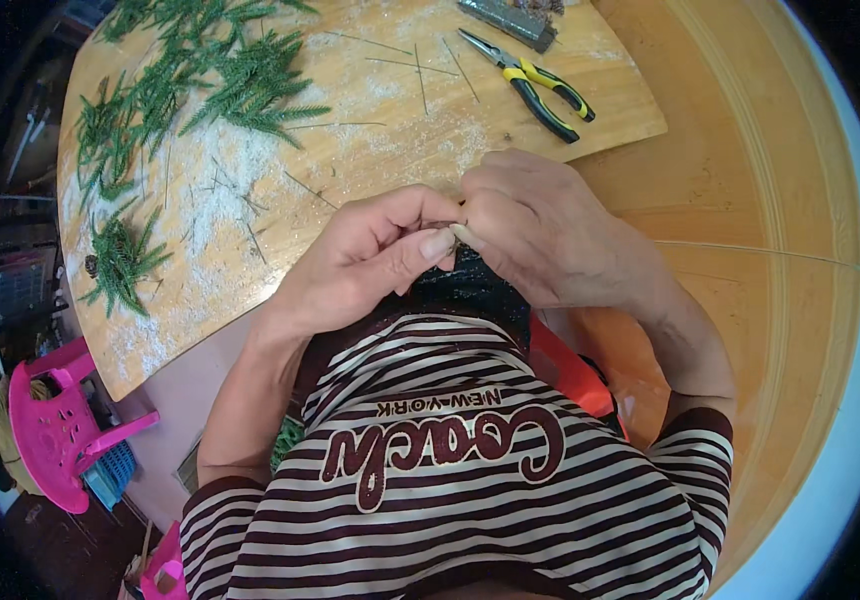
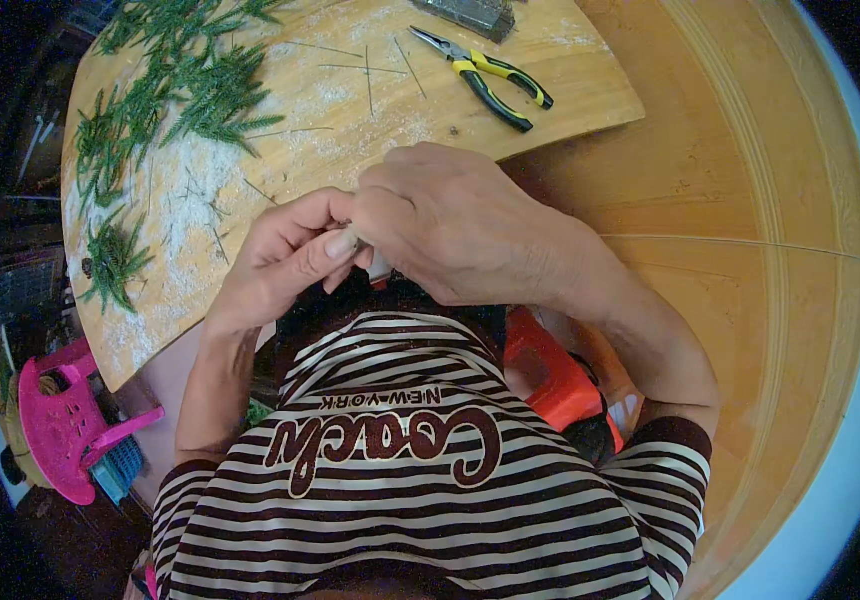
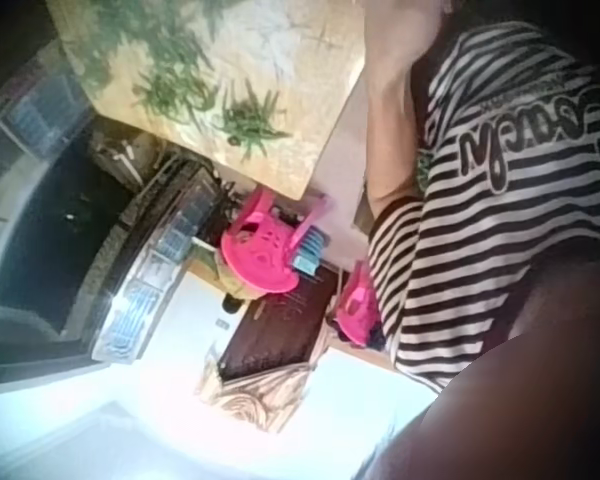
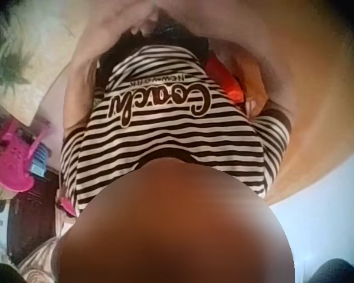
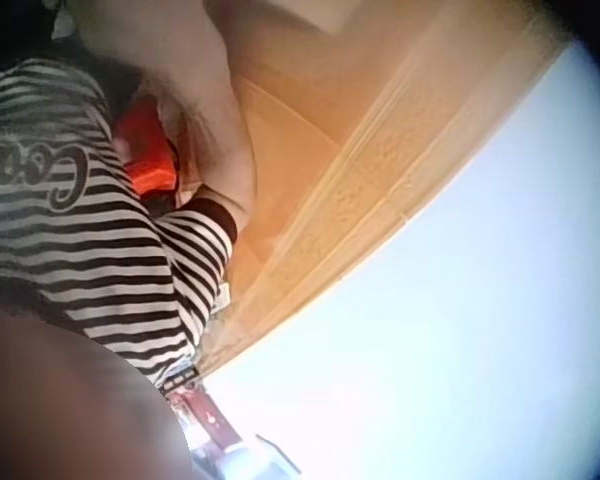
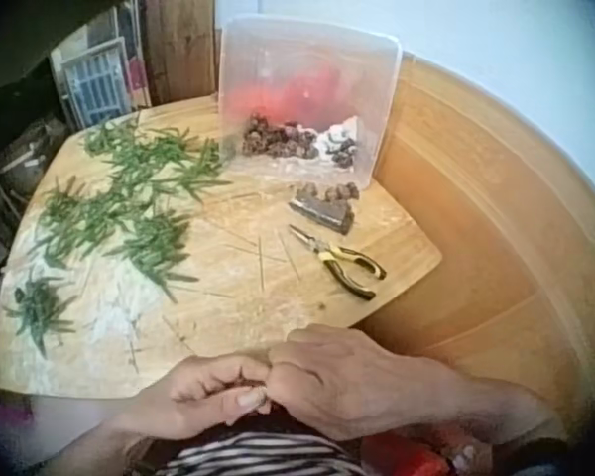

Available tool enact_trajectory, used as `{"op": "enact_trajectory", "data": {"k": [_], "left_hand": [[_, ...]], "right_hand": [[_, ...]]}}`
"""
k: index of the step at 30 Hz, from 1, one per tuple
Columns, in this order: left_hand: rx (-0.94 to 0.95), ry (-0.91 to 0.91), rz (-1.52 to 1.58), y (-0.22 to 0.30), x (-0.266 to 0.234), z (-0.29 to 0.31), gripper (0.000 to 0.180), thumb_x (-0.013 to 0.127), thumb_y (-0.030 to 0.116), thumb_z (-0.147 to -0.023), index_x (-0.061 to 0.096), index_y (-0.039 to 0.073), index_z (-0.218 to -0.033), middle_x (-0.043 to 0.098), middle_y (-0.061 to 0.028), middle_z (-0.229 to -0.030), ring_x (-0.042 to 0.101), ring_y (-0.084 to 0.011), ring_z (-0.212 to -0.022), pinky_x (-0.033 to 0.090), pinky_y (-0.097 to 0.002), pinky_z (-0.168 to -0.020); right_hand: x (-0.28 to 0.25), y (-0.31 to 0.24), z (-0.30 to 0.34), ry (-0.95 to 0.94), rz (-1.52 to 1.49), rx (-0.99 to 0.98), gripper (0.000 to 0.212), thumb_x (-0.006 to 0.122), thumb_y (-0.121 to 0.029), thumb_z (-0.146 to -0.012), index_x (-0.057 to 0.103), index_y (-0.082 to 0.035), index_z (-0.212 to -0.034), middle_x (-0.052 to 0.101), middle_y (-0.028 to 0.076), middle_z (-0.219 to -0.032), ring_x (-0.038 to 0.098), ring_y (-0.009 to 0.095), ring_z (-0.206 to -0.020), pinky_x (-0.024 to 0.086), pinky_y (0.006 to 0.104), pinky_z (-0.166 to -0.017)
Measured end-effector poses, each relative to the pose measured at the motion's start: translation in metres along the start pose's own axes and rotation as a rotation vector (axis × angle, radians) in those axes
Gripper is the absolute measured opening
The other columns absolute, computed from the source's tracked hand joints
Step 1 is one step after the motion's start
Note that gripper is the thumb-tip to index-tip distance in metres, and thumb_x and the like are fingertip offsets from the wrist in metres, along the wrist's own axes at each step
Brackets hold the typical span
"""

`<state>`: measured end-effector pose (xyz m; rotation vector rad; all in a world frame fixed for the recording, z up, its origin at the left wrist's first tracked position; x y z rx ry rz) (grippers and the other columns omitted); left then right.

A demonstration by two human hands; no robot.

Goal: Assembling artificial plant decorations by attaching small pinecones to green sprigs using wire and pliers.

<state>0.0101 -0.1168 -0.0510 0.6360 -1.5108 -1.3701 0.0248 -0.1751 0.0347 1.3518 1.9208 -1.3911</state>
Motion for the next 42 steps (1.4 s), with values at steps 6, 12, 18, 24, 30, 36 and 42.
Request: {"op": "enact_trajectory", "data": {"k": [6,12,18,24,30,36,42], "left_hand": [[0.434,0.357,-0.597,0.040,-0.005,0.008,0.017,0.058,0.010,-0.088,0.056,-0.001,-0.101,0.056,-0.0076,-0.080,0.052,-0.0165,-0.067,0.044,-0.0272,-0.060],[0.548,0.573,-0.663,0.042,-0.012,0.017,0.017,0.061,0.006,-0.084,0.056,-0.001,-0.099,0.053,-0.0114,-0.077,0.053,-0.0209,-0.065,0.043,-0.0285,-0.059],[0.526,0.593,-0.641,0.042,-0.018,0.016,0.016,0.062,0.006,-0.082,0.056,0.000,-0.096,0.053,-0.0112,-0.076,0.054,-0.0220,-0.064,0.043,-0.0301,-0.056],[0.662,0.549,-0.836,0.054,-0.008,0.016,0.015,0.062,0.004,-0.080,0.057,0.000,-0.094,0.054,-0.0123,-0.077,0.055,-0.0254,-0.064,0.044,-0.0325,-0.055],[0.606,0.632,-0.877,0.059,-0.029,0.022,0.017,0.061,0.003,-0.081,0.055,-0.001,-0.097,0.055,-0.0121,-0.079,0.056,-0.0246,-0.068,0.046,-0.0323,-0.060],[0.469,0.808,-0.153,0.043,-0.080,0.027,0.025,0.055,0.006,-0.090,0.049,0.000,-0.113,0.055,-0.0066,-0.089,0.055,-0.0134,-0.078,0.047,-0.0263,-0.067],[0.458,0.769,-0.250,0.038,-0.078,0.023,0.029,0.053,0.006,-0.090,0.047,-0.002,-0.118,0.057,-0.0092,-0.098,0.057,-0.0165,-0.086,0.047,-0.0286,-0.074]], "right_hand": [[-0.002,0.014,0.001,0.079,0.015,0.104,0.015,0.057,-0.006,-0.081,0.044,-0.001,-0.079,0.044,0.014,-0.072,0.046,0.033,-0.063,0.038,0.0402,-0.055],[-0.004,0.029,-0.004,0.042,0.005,0.274,0.017,0.058,-0.010,-0.084,0.044,-0.001,-0.079,0.044,0.013,-0.070,0.046,0.031,-0.062,0.037,0.0390,-0.054],[0.001,0.033,-0.010,0.025,0.069,0.275,0.016,0.058,-0.011,-0.085,0.048,-0.002,-0.077,0.046,0.011,-0.068,0.048,0.030,-0.060,0.038,0.0396,-0.053],[0.001,0.028,-0.016,-0.068,0.180,0.253,0.014,0.059,-0.012,-0.084,0.050,-0.002,-0.077,0.046,0.011,-0.065,0.051,0.030,-0.060,0.038,0.0409,-0.052],[-0.008,0.038,-0.026,-0.138,0.143,0.318,0.014,0.058,-0.013,-0.086,0.053,-0.002,-0.080,0.049,0.009,-0.067,0.051,0.027,-0.060,0.040,0.0353,-0.052],[-0.009,0.068,-0.028,0.027,-0.247,0.513,0.012,0.059,-0.011,-0.087,0.058,0.000,-0.092,0.053,0.007,-0.076,0.052,0.018,-0.064,0.042,0.0284,-0.057],[0.022,0.074,-0.041,0.326,-0.355,0.339,0.020,0.059,-0.002,-0.084,0.058,0.002,-0.104,0.053,0.008,-0.088,0.051,0.013,-0.075,0.042,0.0242,-0.064]]}}
Point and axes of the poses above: each hand's wrist, its own z-axis away from the middle knuckle, its own x-axis out of the palm, y = z × x, the point moved 10 cm from there along -z, towards the middle knuckle
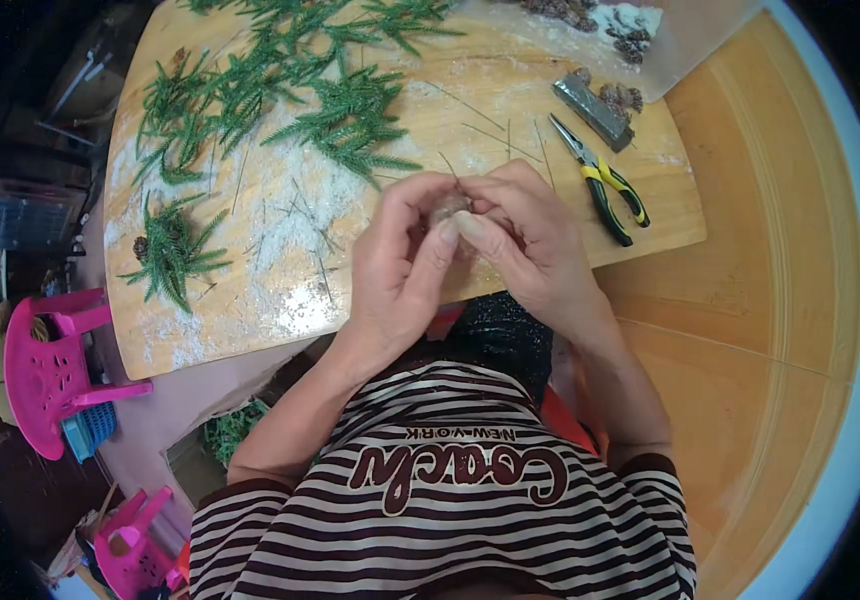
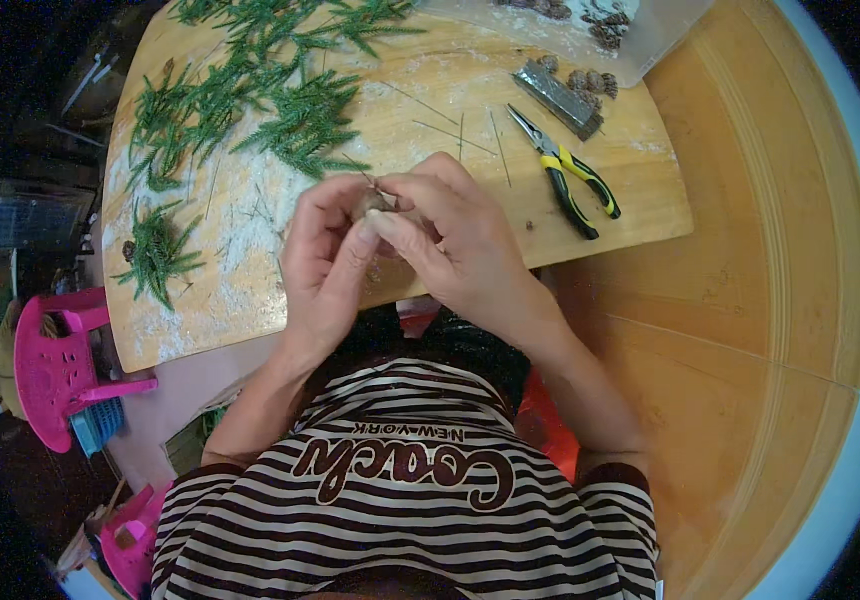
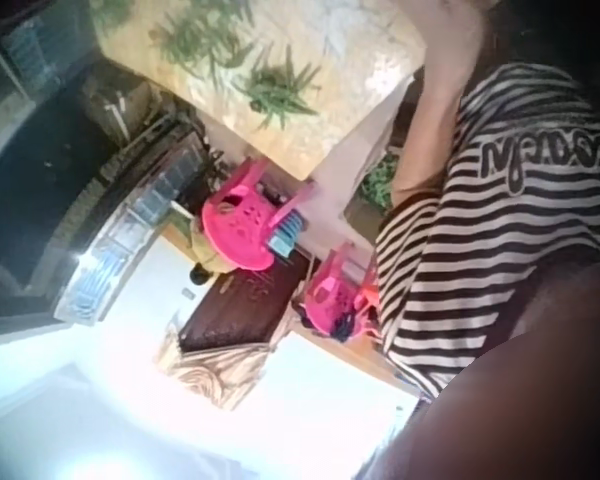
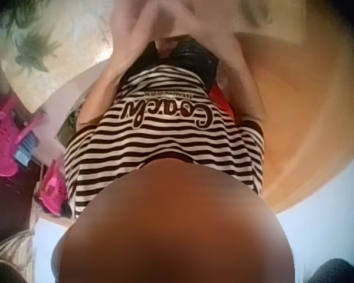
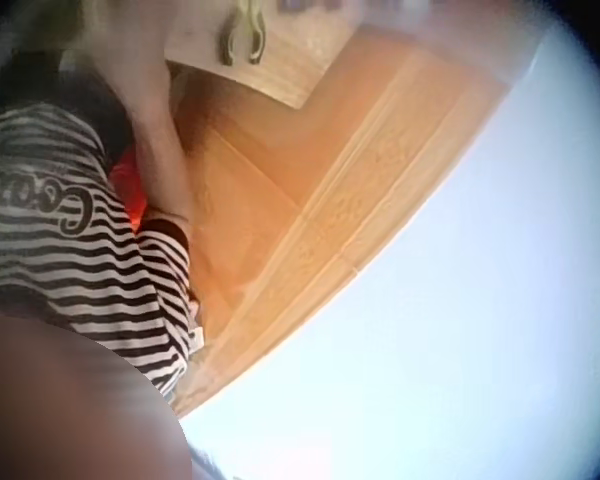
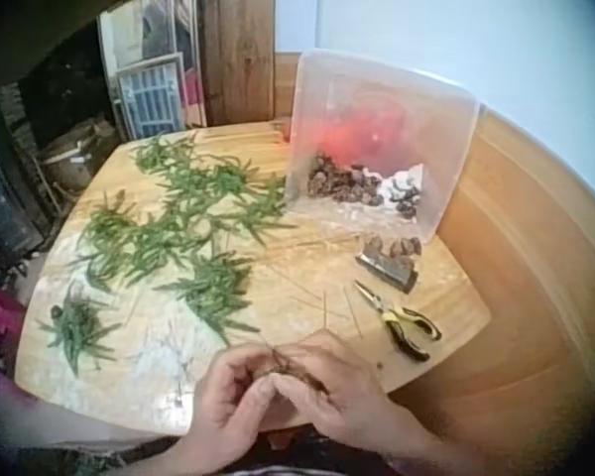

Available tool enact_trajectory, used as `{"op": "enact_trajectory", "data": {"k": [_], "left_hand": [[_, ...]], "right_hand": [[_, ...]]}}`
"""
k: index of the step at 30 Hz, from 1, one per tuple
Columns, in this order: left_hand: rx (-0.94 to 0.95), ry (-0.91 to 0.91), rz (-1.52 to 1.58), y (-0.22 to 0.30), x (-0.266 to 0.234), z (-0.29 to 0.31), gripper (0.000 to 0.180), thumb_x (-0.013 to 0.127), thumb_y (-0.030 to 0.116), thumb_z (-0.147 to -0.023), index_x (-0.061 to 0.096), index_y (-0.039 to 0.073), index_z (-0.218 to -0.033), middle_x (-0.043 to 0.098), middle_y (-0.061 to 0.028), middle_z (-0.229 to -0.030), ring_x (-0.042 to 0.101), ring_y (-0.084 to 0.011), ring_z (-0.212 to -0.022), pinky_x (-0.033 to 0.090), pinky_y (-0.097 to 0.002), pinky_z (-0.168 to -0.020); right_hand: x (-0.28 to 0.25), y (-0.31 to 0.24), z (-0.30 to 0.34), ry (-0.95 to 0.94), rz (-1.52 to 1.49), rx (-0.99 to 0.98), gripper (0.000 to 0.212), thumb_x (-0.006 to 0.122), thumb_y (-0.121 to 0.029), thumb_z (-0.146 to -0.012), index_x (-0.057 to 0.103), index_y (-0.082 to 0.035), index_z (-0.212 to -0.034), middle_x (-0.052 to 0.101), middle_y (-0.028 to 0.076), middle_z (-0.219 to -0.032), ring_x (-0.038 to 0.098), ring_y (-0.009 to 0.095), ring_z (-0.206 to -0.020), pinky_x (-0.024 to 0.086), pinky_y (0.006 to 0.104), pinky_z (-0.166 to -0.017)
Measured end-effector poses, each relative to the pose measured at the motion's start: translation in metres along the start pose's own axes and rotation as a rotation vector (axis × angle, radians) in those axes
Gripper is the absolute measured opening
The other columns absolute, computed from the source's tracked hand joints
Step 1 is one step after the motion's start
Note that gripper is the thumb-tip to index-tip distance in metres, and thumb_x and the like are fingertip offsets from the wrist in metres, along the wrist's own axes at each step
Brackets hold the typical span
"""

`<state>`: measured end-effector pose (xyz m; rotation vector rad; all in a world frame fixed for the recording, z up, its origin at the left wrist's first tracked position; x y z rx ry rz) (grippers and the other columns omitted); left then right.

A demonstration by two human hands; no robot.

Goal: Assembling artificial plant decorations by attaching small pinecones to green sprigs using wire and pliers.

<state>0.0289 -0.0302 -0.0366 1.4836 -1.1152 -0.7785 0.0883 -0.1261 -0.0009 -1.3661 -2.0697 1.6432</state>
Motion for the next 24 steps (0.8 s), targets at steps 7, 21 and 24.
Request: {"op": "enact_trajectory", "data": {"k": [7,21,24], "left_hand": [[0.147,-0.048,-0.351,0.015,0.009,0.012,0.030,0.052,0.006,-0.090,0.048,-0.002,-0.118,0.055,-0.0124,-0.110,0.055,-0.0211,-0.093,0.044,-0.0302,-0.083],[0.046,-0.008,0.092,0.009,-0.004,-0.006,0.007,0.056,0.007,-0.089,0.059,0.002,-0.093,0.048,-0.0106,-0.122,0.045,-0.0149,-0.108,0.036,-0.0293,-0.094],[0.061,0.020,0.043,0.014,-0.005,-0.008,0.007,0.057,0.007,-0.089,0.058,0.001,-0.092,0.052,-0.0104,-0.116,0.047,-0.0144,-0.104,0.037,-0.0282,-0.092]], "right_hand": [[0.009,0.005,0.004,0.015,-0.056,-0.057,0.022,0.056,0.003,-0.085,0.055,0.002,-0.108,0.054,0.007,-0.093,0.050,0.010,-0.081,0.042,0.0206,-0.068],[0.036,0.036,0.029,-0.088,-0.456,0.455,0.022,0.051,0.005,-0.089,0.049,0.003,-0.112,0.051,0.005,-0.099,0.049,0.006,-0.084,0.042,0.0193,-0.071],[0.035,0.029,0.026,-0.075,-0.445,0.350,0.023,0.051,0.005,-0.089,0.048,0.004,-0.112,0.051,0.004,-0.096,0.049,0.005,-0.082,0.041,0.0187,-0.070]]}}
Point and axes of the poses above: each hand's wrist, its own z-axis away from the middle knuckle, its own x-axis out of the palm, y = z × x, the point moved 10 cm from there along -z, towards the middle knuckle
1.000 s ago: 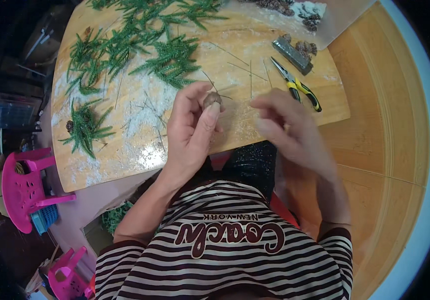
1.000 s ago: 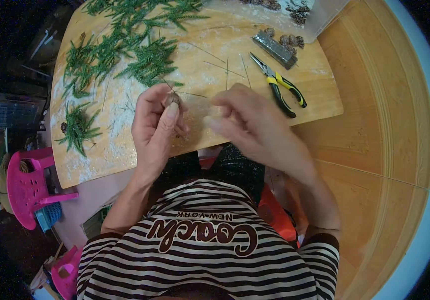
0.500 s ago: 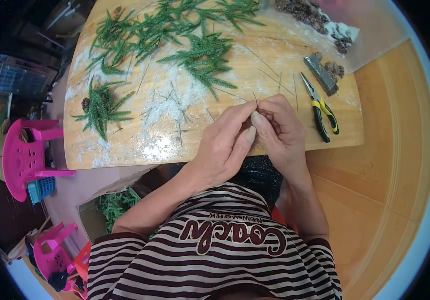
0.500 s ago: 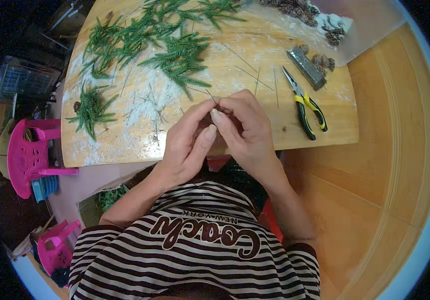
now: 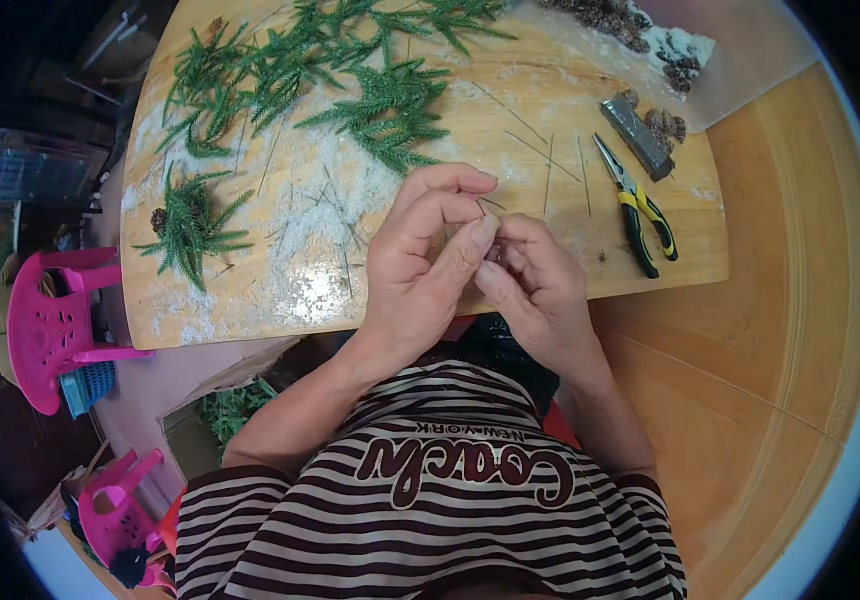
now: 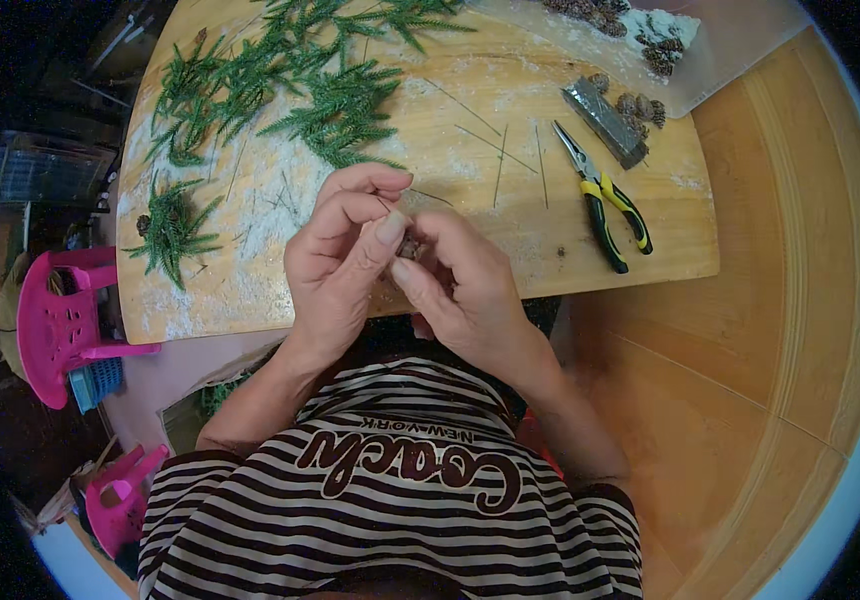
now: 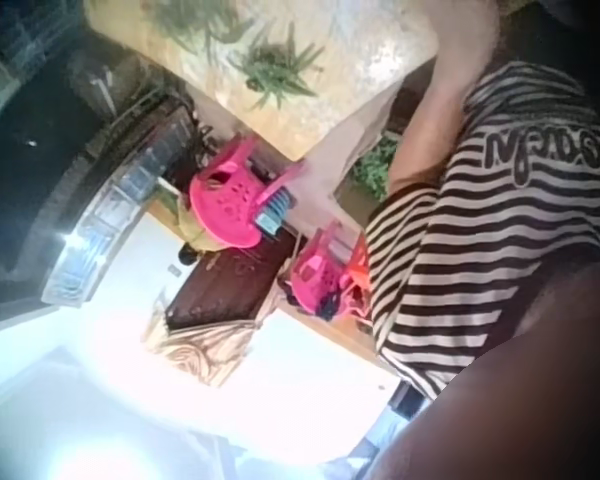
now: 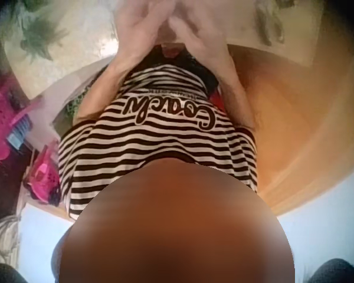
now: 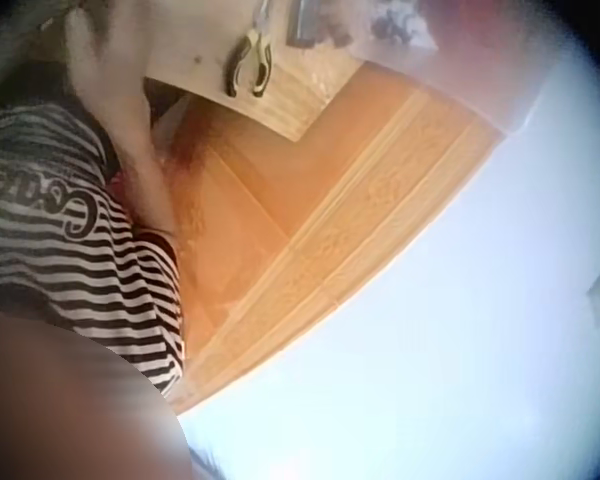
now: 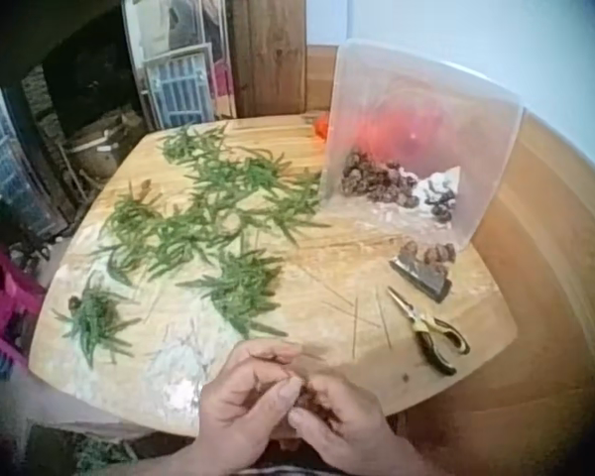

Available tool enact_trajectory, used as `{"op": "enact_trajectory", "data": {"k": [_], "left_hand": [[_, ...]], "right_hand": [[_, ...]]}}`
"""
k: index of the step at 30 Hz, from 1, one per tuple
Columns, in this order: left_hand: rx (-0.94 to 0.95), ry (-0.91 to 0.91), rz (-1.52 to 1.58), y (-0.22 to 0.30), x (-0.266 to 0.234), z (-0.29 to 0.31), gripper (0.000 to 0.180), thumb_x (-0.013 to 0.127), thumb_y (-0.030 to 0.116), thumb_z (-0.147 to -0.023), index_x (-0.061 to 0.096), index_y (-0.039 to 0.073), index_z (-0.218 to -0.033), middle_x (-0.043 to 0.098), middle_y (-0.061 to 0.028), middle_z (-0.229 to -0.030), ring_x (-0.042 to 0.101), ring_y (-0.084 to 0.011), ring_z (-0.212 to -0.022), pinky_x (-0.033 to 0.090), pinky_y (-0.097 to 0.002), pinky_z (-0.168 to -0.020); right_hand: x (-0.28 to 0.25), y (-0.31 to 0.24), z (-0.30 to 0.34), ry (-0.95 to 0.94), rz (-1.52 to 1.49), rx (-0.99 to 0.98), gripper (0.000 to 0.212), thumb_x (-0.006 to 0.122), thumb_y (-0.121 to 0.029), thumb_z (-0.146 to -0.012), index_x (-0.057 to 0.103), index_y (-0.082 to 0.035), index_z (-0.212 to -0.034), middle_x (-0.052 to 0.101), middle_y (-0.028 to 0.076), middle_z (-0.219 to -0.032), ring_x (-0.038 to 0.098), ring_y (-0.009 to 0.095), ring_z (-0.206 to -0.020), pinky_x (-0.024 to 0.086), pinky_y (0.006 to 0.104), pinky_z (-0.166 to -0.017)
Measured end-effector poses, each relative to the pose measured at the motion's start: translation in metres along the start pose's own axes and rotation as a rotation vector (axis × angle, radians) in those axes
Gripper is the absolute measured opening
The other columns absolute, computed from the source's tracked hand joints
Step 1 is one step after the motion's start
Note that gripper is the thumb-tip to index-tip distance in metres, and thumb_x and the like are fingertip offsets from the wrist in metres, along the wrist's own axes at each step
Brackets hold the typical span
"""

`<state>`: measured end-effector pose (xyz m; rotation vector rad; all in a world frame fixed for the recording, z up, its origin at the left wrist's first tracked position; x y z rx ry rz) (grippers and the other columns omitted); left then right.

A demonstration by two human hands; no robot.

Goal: Assembling artificial plant decorations by attaching small pinecones to green sprigs using wire and pliers.

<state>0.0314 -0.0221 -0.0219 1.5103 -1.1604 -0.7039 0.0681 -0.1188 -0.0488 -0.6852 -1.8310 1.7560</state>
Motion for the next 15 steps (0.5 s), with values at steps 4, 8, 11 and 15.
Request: {"op": "enact_trajectory", "data": {"k": [4,8,11,15], "left_hand": [[0.096,-0.004,-0.176,0.009,-0.008,-0.017,0.010,0.058,0.008,-0.089,0.058,0.001,-0.095,0.055,-0.0089,-0.108,0.049,-0.0132,-0.100,0.037,-0.0269,-0.090],[0.546,0.064,-1.024,0.042,-0.023,-0.066,0.015,0.062,0.011,-0.084,0.060,0.003,-0.097,0.061,-0.0098,-0.099,0.055,-0.0208,-0.095,0.042,-0.0297,-0.083],[0.503,-0.093,-1.372,0.026,-0.020,-0.097,0.017,0.064,0.014,-0.080,0.062,0.001,-0.091,0.059,-0.0123,-0.091,0.052,-0.0273,-0.089,0.041,-0.0345,-0.079],[0.389,-0.300,-1.572,0.001,-0.024,-0.110,0.016,0.065,0.017,-0.081,0.063,0.002,-0.088,0.061,-0.0091,-0.091,0.055,-0.0246,-0.086,0.042,-0.0328,-0.076]], "right_hand": [[-0.008,-0.001,-0.001,0.017,0.100,-0.074,0.022,0.051,0.004,-0.089,0.048,0.004,-0.111,0.050,0.002,-0.093,0.049,0.005,-0.080,0.039,0.0178,-0.069],[-0.019,0.006,0.002,0.024,0.128,-0.041,0.021,0.052,0.004,-0.089,0.049,0.004,-0.109,0.050,0.003,-0.093,0.049,0.005,-0.079,0.039,0.0176,-0.069],[-0.019,0.006,0.002,0.023,0.135,-0.043,0.020,0.053,0.004,-0.088,0.049,0.004,-0.108,0.050,0.003,-0.093,0.049,0.005,-0.079,0.039,0.0177,-0.069],[-0.023,0.000,0.000,0.077,0.182,-0.126,0.019,0.056,0.002,-0.087,0.051,0.004,-0.104,0.051,0.005,-0.089,0.049,0.006,-0.073,0.040,0.0193,-0.063]]}}
Point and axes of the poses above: each hand's wrist, its own z-axis away from the middle knuckle, its own x-axis out of the palm, y = z × x, the point moved 10 cm from there along -z, towards the middle knuckle
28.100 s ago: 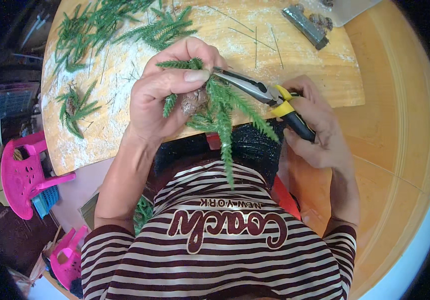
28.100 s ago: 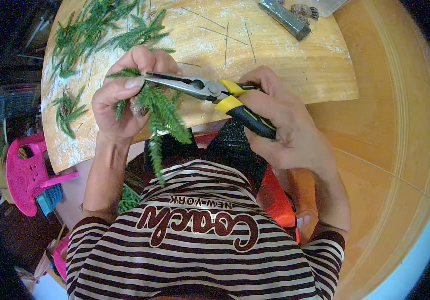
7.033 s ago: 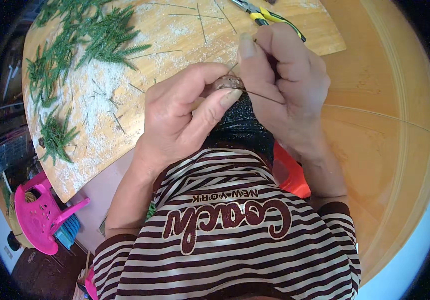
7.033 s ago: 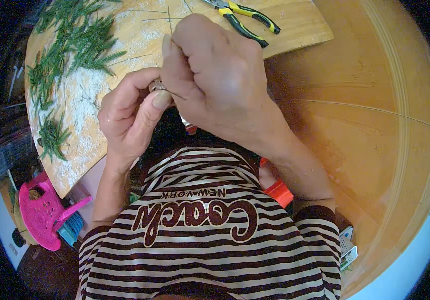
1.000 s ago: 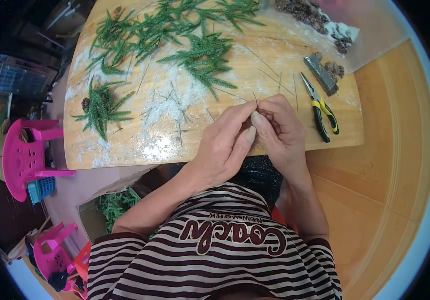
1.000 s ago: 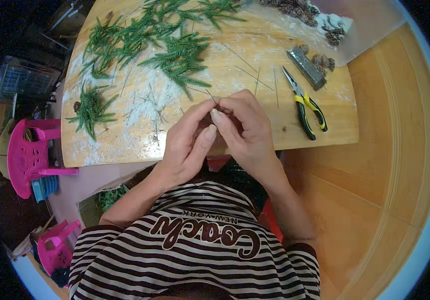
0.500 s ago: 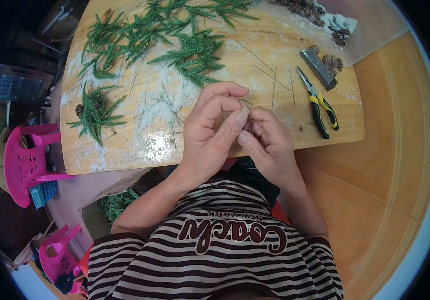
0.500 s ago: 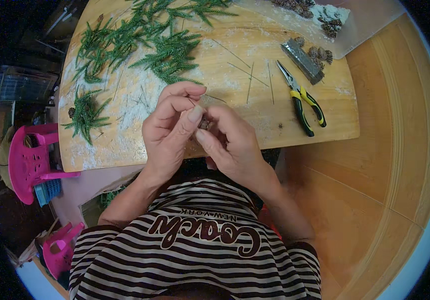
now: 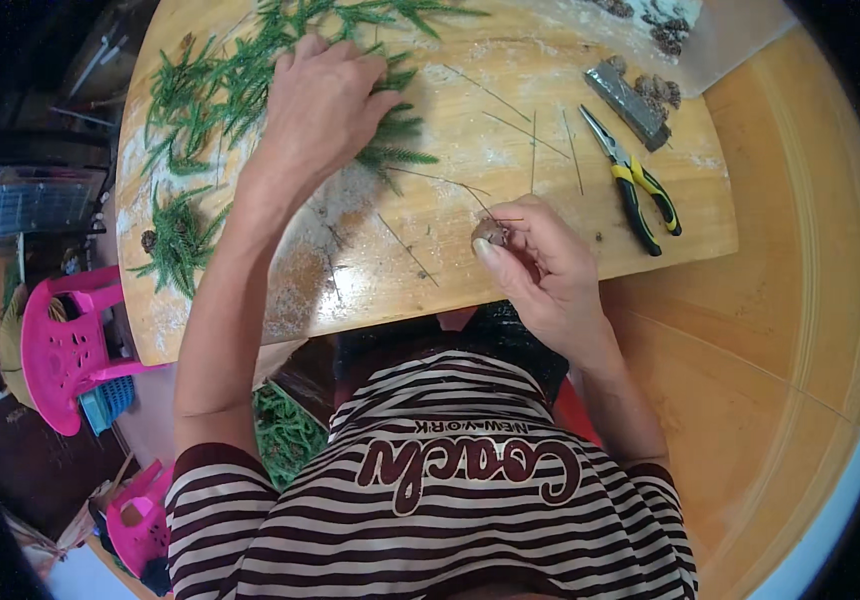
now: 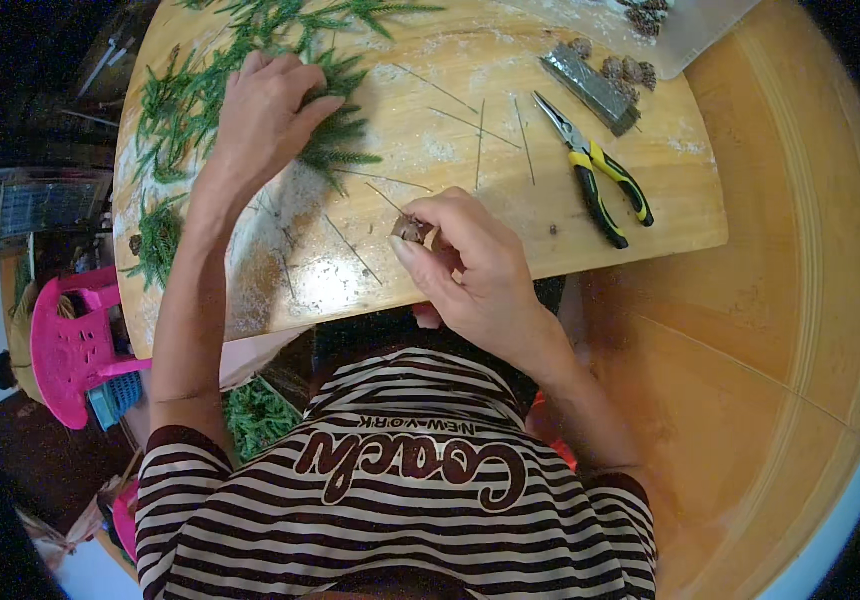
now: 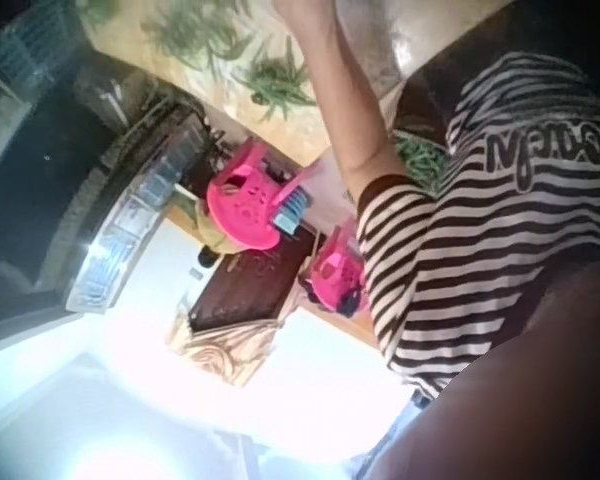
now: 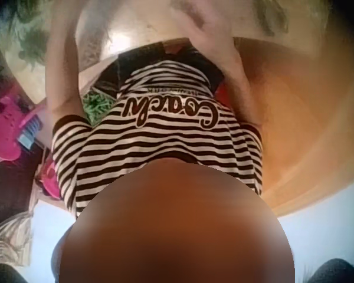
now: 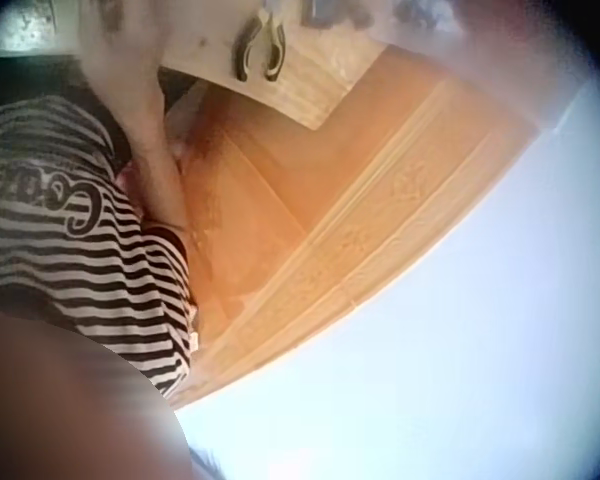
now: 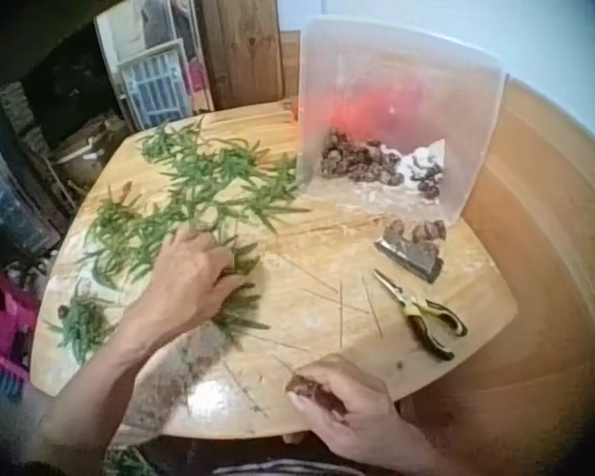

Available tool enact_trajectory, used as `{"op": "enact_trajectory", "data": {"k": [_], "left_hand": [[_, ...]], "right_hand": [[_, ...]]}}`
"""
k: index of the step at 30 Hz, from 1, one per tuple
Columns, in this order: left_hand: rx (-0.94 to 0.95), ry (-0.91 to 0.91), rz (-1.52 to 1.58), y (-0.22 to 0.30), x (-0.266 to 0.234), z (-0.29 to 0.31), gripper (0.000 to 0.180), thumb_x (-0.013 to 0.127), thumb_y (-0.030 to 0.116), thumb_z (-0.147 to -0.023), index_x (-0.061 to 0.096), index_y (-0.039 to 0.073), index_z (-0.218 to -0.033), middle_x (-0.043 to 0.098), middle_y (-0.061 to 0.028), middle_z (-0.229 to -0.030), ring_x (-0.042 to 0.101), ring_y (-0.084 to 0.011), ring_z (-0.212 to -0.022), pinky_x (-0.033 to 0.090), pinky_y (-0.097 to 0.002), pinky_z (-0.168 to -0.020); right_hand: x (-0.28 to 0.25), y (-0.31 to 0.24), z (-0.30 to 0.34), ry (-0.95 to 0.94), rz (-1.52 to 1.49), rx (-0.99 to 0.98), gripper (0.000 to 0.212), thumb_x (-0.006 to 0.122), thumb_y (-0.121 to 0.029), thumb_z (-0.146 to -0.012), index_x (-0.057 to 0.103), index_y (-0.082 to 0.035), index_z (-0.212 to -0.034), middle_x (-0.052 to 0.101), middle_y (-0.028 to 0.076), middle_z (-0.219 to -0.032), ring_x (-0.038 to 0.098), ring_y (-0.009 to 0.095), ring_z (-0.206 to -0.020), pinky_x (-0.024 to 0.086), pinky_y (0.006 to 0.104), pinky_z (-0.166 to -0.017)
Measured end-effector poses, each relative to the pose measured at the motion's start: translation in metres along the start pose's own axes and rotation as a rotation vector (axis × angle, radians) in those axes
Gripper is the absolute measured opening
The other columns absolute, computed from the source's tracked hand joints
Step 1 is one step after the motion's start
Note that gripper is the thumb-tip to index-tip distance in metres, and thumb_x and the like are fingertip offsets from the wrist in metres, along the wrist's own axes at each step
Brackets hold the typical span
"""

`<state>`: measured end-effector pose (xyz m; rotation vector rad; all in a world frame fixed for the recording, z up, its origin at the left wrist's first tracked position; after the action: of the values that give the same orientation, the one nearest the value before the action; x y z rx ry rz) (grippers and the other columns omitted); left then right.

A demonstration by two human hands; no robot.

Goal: Assembling artificial plant decorations by attaching small pinecones to green sprigs using wire and pliers.

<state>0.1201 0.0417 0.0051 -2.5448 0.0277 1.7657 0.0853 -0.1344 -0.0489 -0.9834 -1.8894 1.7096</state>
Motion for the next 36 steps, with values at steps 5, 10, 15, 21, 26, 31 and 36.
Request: {"op": "enact_trajectory", "data": {"k": [5,10,15,21,26,31,36], "left_hand": [[-0.291,0.016,0.609,-0.041,-0.007,0.005,0.019,0.064,0.020,-0.083,0.065,0.001,-0.087,0.063,-0.0076,-0.086,0.055,-0.0230,-0.090,0.042,-0.0375,-0.078],[-0.379,0.021,1.417,-0.045,-0.003,0.021,0.019,0.060,0.019,-0.088,0.063,0.001,-0.094,0.064,-0.0081,-0.095,0.058,-0.0200,-0.090,0.043,-0.0377,-0.080],[-0.390,0.155,2.151,-0.014,0.000,0.036,0.021,0.058,0.018,-0.089,0.060,0.002,-0.103,0.063,-0.0135,-0.104,0.059,-0.0232,-0.094,0.044,-0.0378,-0.084],[-0.418,0.130,2.484,0.016,0.006,0.041,0.027,0.059,0.021,-0.088,0.059,0.002,-0.107,0.063,-0.0179,-0.107,0.058,-0.0285,-0.098,0.043,-0.0406,-0.089],[-0.388,0.154,2.580,0.030,0.017,0.053,0.033,0.059,0.023,-0.089,0.055,0.001,-0.113,0.063,-0.0187,-0.102,0.059,-0.0278,-0.093,0.042,-0.0418,-0.090],[-0.287,0.038,2.520,0.051,0.008,0.056,0.038,0.061,0.023,-0.087,0.052,0.000,-0.117,0.063,-0.0161,-0.093,0.059,-0.0252,-0.088,0.042,-0.0411,-0.090],[-0.362,0.065,2.152,0.053,-0.007,0.057,0.033,0.062,0.018,-0.086,0.053,0.001,-0.113,0.063,-0.0116,-0.089,0.059,-0.0198,-0.084,0.043,-0.0357,-0.086]], "right_hand": [[-0.014,-0.003,0.000,0.093,-0.034,-0.056,0.017,0.062,-0.002,-0.083,0.055,0.002,-0.098,0.053,0.007,-0.083,0.050,0.009,-0.062,0.040,0.0223,-0.052],[-0.012,-0.004,-0.012,0.009,-0.109,0.037,0.021,0.056,0.001,-0.088,0.051,0.004,-0.108,0.051,0.004,-0.095,0.051,0.008,-0.085,0.042,0.0212,-0.075],[-0.019,-0.025,-0.032,-0.001,-0.149,-0.058,0.022,0.056,-0.004,-0.089,0.052,0.003,-0.109,0.052,0.005,-0.100,0.051,0.009,-0.091,0.042,0.0234,-0.078],[-0.012,-0.031,-0.038,0.046,-0.431,-0.052,0.026,0.053,-0.012,-0.092,0.051,0.003,-0.113,0.054,0.007,-0.107,0.050,0.009,-0.088,0.042,0.0229,-0.078],[-0.006,-0.035,-0.036,-0.020,-0.589,-0.017,0.027,0.051,-0.014,-0.093,0.051,0.003,-0.114,0.054,0.006,-0.107,0.046,0.006,-0.079,0.040,0.0202,-0.071],[-0.016,-0.042,-0.030,-0.006,-0.629,-0.110,0.028,0.052,-0.014,-0.093,0.051,0.002,-0.115,0.053,0.005,-0.108,0.043,0.005,-0.076,0.037,0.0188,-0.067],[-0.020,-0.045,-0.021,-0.043,-0.495,-0.156,0.027,0.052,-0.012,-0.091,0.052,0.003,-0.113,0.052,0.006,-0.108,0.045,0.007,-0.085,0.039,0.0210,-0.072]]}}
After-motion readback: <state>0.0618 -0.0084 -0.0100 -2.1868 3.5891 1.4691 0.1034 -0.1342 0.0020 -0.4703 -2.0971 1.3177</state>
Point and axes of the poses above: each hand's wrist, its own z-axis away from the middle knuckle, its own x-axis out of the palm, y = z × x, the point moved 10 cm from there along -z, towards the middle knuckle
